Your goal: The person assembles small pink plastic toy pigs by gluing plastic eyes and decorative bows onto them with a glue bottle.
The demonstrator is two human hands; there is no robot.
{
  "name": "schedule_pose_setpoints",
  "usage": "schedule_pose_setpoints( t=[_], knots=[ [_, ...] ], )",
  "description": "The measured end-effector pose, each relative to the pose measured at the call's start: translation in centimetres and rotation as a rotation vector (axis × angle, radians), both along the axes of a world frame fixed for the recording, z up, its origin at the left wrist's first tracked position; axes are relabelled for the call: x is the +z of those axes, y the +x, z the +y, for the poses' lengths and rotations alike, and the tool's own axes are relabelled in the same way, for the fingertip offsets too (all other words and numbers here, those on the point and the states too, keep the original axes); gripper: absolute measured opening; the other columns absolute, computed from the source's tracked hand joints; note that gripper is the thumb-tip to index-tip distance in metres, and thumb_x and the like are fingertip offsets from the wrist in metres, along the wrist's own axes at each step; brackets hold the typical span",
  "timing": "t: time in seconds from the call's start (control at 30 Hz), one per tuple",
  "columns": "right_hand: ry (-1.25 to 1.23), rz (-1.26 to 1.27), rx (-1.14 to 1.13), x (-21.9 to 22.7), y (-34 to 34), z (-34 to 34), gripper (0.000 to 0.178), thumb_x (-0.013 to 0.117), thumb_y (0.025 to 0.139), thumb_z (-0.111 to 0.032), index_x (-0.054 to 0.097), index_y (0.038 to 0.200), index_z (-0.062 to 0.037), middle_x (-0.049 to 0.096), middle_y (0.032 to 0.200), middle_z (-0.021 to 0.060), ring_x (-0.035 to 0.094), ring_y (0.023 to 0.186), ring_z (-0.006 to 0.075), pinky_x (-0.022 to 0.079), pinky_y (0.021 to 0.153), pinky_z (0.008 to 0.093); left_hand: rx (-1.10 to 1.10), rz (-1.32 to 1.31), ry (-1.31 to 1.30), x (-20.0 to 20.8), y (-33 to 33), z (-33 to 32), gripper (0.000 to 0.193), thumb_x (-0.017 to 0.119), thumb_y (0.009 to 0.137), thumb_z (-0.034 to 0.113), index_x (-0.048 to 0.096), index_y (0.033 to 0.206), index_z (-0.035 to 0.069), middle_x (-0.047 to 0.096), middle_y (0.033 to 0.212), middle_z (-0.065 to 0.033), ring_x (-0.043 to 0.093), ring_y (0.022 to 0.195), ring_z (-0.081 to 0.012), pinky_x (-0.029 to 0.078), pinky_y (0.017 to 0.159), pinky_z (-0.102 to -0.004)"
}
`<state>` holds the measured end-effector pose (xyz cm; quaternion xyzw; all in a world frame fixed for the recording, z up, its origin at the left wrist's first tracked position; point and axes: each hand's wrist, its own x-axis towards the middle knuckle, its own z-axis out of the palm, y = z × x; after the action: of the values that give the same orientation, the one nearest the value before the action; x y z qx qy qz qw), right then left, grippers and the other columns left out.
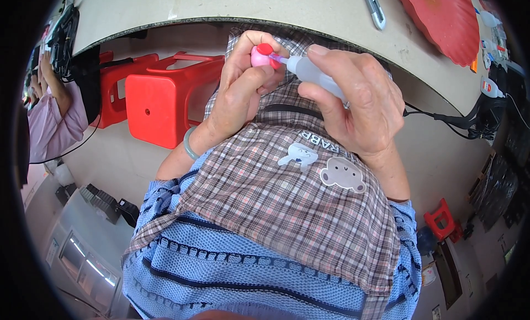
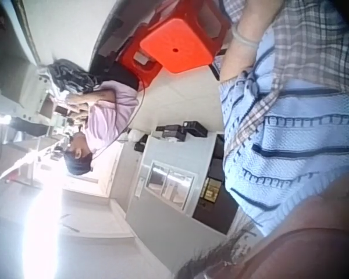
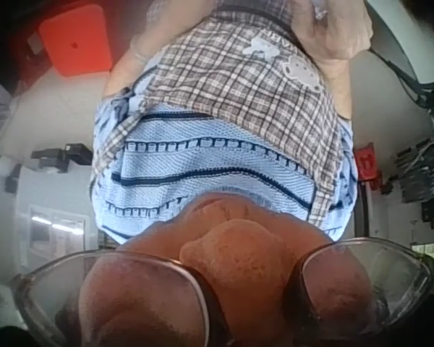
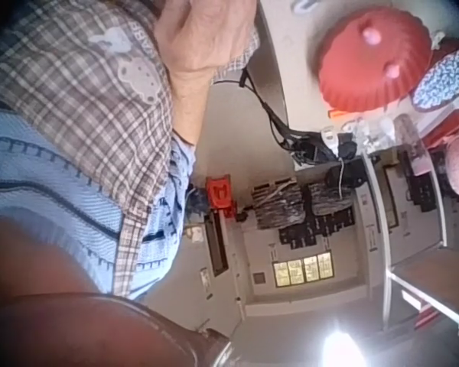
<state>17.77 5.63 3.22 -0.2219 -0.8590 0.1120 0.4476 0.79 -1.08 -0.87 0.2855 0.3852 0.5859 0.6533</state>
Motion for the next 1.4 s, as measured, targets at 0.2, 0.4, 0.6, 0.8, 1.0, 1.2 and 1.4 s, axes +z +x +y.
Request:
schedule_pose_setpoints(
  t=[0.2, 0.4, 0.6, 0.8, 1.0, 1.2, 1.4],
  knots=[
    [-0.013, 0.015, -0.004, -0.36, 0.17, 0.12, 0.044, 0.077, 0.075, -0.021, 0.060, 0.109, 0.0004, 0.070, 0.090, 0.0103, 0.066, 0.067, 0.0219, 0.053, 0.054, 0.0283, 0.024, 0.091, 0.015, -0.33, 0.36, 0.09, 0.027, 0.042, 0.086, -0.001, 0.046, 0.112, 0.004, 0.055, 0.092, -0.0024, 0.037, 0.063, -0.0045, 0.029, 0.054, -0.0205],
    [-0.020, 0.006, -0.006, -0.22, 0.23, 0.11, 0.044, 0.076, 0.076, -0.022, 0.059, 0.109, 0.0006, 0.070, 0.090, 0.0105, 0.066, 0.068, 0.0222, 0.054, 0.054, 0.0286, 0.026, 0.114, 0.002, -0.12, 0.39, 0.04, 0.026, 0.042, 0.087, 0.000, 0.046, 0.111, 0.005, 0.057, 0.097, -0.0049, 0.037, 0.064, -0.0048, 0.029, 0.055, -0.0204],
    [-0.037, 0.004, -0.009, -0.05, 0.34, -0.06, 0.043, 0.076, 0.076, -0.023, 0.059, 0.108, 0.0008, 0.070, 0.090, 0.0106, 0.066, 0.067, 0.0223, 0.054, 0.054, 0.0285, -0.018, 0.019, -0.020, -0.02, -0.19, 0.18, 0.022, 0.036, 0.094, 0.015, 0.047, 0.110, 0.004, 0.058, 0.100, -0.0092, 0.040, 0.066, -0.0086, 0.031, 0.058, -0.0222],
    [-0.036, 0.011, -0.009, 0.05, 0.43, 0.03, 0.044, 0.077, 0.076, -0.023, 0.059, 0.109, 0.0010, 0.070, 0.090, 0.0110, 0.066, 0.067, 0.0217, 0.054, 0.054, 0.0282, 0.017, -0.025, 0.052, -0.37, -0.02, 0.15, 0.026, 0.033, 0.101, 0.024, 0.048, 0.108, 0.003, 0.057, 0.098, -0.0124, 0.040, 0.066, -0.0097, 0.032, 0.058, -0.0227],
    [-0.043, 0.024, -0.003, 0.12, 0.45, -0.09, 0.045, 0.077, 0.076, -0.023, 0.059, 0.109, 0.0015, 0.070, 0.090, 0.0113, 0.066, 0.067, 0.0220, 0.054, 0.054, 0.0283, 0.010, -0.035, 0.114, -0.76, 0.10, 0.04, 0.030, 0.032, 0.103, 0.028, 0.047, 0.108, 0.002, 0.056, 0.099, -0.0132, 0.039, 0.066, -0.0091, 0.033, 0.058, -0.0225],
    [-0.015, 0.004, 0.013, 0.24, 0.38, -0.14, 0.045, 0.076, 0.077, -0.023, 0.059, 0.110, 0.0015, 0.070, 0.090, 0.0107, 0.066, 0.067, 0.0218, 0.054, 0.053, 0.0282, -0.001, -0.099, 0.103, -0.83, 0.10, 0.01, 0.030, 0.033, 0.103, 0.028, 0.048, 0.106, 0.002, 0.055, 0.100, -0.0126, 0.038, 0.065, -0.0092, 0.033, 0.058, -0.0220],
    [0.020, 0.004, 0.026, -0.03, 0.28, -0.08, 0.047, 0.075, 0.077, -0.024, 0.058, 0.113, 0.0001, 0.070, 0.090, 0.0096, 0.066, 0.066, 0.0208, 0.053, 0.052, 0.0280, 0.009, -0.097, 0.072, -0.74, 0.16, -0.04, 0.029, 0.034, 0.103, 0.028, 0.048, 0.105, 0.002, 0.055, 0.100, -0.0126, 0.038, 0.065, -0.0093, 0.033, 0.058, -0.0223]
  ],
)
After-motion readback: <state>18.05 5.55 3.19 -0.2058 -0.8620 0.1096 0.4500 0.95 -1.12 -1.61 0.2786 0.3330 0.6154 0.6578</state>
